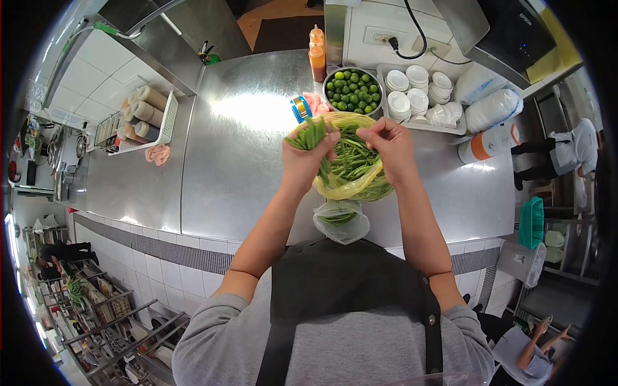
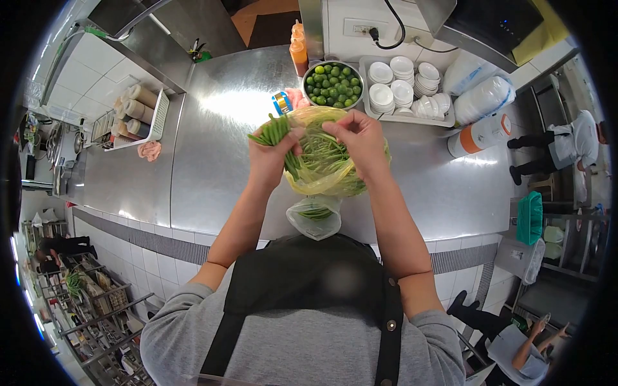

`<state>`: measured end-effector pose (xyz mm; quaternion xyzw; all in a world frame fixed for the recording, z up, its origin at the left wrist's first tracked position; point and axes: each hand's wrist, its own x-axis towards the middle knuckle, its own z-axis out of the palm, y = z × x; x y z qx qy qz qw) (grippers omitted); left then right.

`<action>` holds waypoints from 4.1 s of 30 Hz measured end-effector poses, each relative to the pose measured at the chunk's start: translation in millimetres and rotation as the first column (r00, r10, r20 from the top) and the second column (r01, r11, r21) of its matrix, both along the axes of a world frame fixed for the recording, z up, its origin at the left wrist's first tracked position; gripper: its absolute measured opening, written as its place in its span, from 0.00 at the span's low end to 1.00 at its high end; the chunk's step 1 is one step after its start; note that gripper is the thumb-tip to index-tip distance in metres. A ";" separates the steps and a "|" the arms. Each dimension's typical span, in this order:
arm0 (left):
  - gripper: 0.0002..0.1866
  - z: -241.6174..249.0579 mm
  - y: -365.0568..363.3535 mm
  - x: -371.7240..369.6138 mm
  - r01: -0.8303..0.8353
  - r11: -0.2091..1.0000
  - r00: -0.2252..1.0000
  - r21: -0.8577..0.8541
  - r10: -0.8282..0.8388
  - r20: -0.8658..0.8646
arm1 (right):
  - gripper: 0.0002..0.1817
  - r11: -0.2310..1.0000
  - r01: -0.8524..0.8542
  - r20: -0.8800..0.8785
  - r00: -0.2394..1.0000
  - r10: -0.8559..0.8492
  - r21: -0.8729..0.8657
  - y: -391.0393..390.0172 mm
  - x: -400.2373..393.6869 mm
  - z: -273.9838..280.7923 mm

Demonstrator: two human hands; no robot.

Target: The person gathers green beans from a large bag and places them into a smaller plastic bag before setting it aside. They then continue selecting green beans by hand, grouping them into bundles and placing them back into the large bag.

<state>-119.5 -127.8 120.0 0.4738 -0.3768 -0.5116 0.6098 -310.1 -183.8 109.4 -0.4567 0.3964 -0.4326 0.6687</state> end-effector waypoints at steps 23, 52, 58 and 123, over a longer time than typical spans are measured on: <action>0.12 -7.1 -4.9 26.2 -0.129 0.976 0.776 0.173 0.208 -0.595 | 0.06 0.923 0.227 0.009 0.972 -0.236 -0.310 -13.4 8.8 0.7; 0.13 -8.5 -2.6 -2.8 0.102 0.995 0.987 0.000 -0.101 0.127 | 0.04 0.721 -0.217 -0.527 0.817 -0.235 -0.658 21.3 16.8 52.8; 0.11 -4.1 -0.2 -7.4 0.092 0.995 0.995 0.028 -0.093 0.032 | 0.06 0.518 -0.015 -0.329 0.788 -0.521 -0.855 16.1 21.4 39.9; 0.10 4.2 0.2 -8.0 0.091 0.988 0.996 0.126 -0.091 -0.003 | 0.05 0.889 -0.105 -0.343 0.937 -0.061 -0.446 13.6 22.3 7.0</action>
